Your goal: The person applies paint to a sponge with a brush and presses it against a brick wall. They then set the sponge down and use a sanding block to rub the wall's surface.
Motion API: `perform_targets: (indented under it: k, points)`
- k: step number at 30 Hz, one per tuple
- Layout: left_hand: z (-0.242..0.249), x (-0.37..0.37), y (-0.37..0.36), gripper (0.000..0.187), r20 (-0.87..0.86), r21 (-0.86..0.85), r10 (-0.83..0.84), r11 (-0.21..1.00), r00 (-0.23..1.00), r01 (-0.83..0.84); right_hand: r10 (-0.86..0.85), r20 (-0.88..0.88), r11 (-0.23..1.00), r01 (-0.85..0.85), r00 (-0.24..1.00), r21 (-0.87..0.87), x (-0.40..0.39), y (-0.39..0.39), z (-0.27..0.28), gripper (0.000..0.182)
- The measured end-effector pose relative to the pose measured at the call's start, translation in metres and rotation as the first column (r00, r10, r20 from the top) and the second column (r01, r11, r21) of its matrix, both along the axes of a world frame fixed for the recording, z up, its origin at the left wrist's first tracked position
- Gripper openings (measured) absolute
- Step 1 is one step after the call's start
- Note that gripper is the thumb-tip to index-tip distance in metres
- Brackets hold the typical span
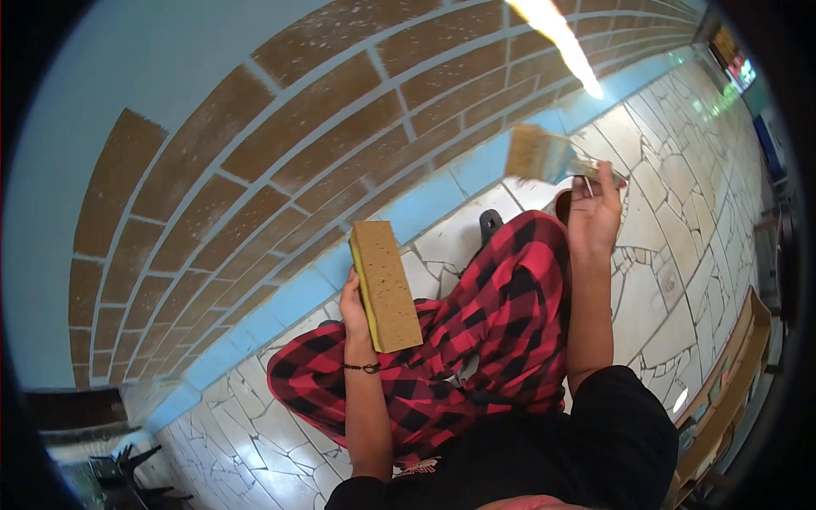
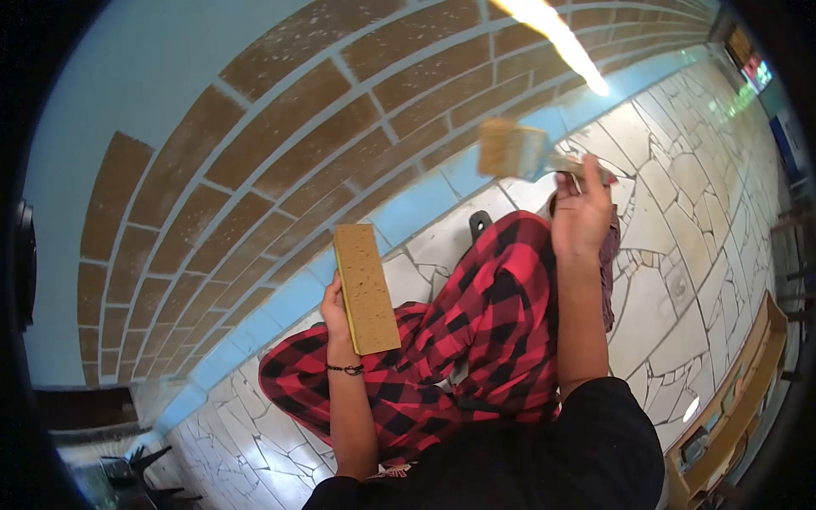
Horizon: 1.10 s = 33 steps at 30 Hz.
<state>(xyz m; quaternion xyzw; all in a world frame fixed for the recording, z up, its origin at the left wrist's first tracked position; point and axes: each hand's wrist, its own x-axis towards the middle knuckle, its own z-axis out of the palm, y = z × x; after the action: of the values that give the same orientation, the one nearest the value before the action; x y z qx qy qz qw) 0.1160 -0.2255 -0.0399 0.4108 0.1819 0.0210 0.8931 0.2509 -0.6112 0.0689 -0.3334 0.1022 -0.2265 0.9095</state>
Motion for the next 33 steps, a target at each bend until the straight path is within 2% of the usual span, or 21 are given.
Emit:
perform_targets:
  k: [1, 3, 4, 7, 8, 11, 15, 17, 19, 20, 23, 27, 29, 32, 33]
  points:
    - [-0.002, 0.000, 0.001, 0.047, 0.001, -0.002, -0.002, 1.000, 1.000, 0.002, -0.098, -0.027, 0.993, 0.100, 0.995, 0.058, -0.004, -0.016, -0.005, 0.019]
    - [-0.004, 0.002, 0.002, 0.047, 0.005, -0.001, -0.002, 1.000, 1.000, 0.002, -0.152, -0.023, 0.987, 0.153, 0.988, 0.046, -0.016, -0.057, -0.033, 0.019]
    - [-0.001, 0.002, 0.000, 0.046, 0.017, 0.005, 0.002, 1.000, 1.000, -0.002, -0.222, -0.077, 0.973, 0.226, 0.972, 0.048, -0.024, -0.070, -0.042, 0.021]
    - [-0.010, 0.003, 0.003, 0.045, -0.061, -0.020, 0.016, 1.000, 0.998, -0.017, -0.290, -0.164, 0.956, 0.295, 0.943, 0.002, -0.043, -0.095, -0.070, 0.022]
    - [-0.016, 0.003, 0.006, 0.045, -0.086, -0.023, 0.014, 1.000, 0.996, -0.016, -0.294, -0.192, 0.956, 0.287, 0.936, -0.062, -0.046, -0.100, -0.082, 0.022]
    - [-0.013, 0.004, 0.002, 0.046, -0.096, -0.019, 0.039, 0.999, 0.995, -0.041, -0.247, -0.260, 0.968, 0.249, 0.934, -0.026, -0.053, -0.099, -0.109, 0.020]
    - [-0.006, 0.002, -0.002, 0.046, -0.110, -0.021, 0.046, 0.999, 0.993, -0.049, -0.086, -0.340, 0.992, 0.114, 0.936, 0.061, -0.056, -0.095, -0.135, 0.022]
    - [-0.016, 0.002, 0.006, 0.046, -0.116, -0.046, 0.009, 0.999, 0.993, -0.014, -0.076, -0.392, 0.995, 0.095, 0.917, 0.031, -0.055, -0.097, -0.157, 0.023]
    - [-0.059, 0.006, 0.025, 0.045, -0.092, -0.109, -0.066, 0.992, 0.994, 0.056, -0.095, -0.399, 0.991, 0.125, 0.912, 0.049, -0.057, -0.098, -0.174, 0.025]
    - [-0.068, 0.008, 0.032, 0.045, -0.077, -0.130, -0.098, 0.988, 0.992, 0.087, -0.124, -0.505, 0.980, 0.187, 0.854, 0.075, -0.062, -0.097, -0.172, 0.029]
    - [-0.063, 0.010, 0.025, 0.046, -0.097, -0.090, -0.095, 0.992, 0.991, 0.086, -0.292, -0.638, 0.929, 0.371, 0.713, -0.010, -0.071, -0.091, -0.144, 0.033]
    - [-0.023, 0.011, -0.008, 0.048, -0.059, -0.083, -0.116, 0.990, 0.991, 0.111, -0.541, -0.538, 0.836, 0.485, 0.647, -0.257, -0.086, -0.112, -0.151, 0.034]
    - [-0.007, 0.012, -0.020, 0.049, -0.062, -0.108, -0.150, 0.984, 0.987, 0.142, -0.598, -0.438, 0.801, 0.492, 0.671, -0.341, -0.093, -0.123, -0.147, 0.032]
    - [0.021, 0.020, -0.049, 0.049, -0.030, -0.039, -0.096, 0.995, 0.995, 0.095, -0.649, -0.249, 0.725, 0.487, 0.719, -0.486, -0.102, -0.128, -0.121, 0.025]
    - [0.034, 0.022, -0.056, 0.050, 0.055, 0.032, -0.130, 0.991, 0.990, 0.128, -0.641, -0.177, 0.712, 0.494, 0.747, -0.499, -0.104, -0.129, -0.112, 0.023]
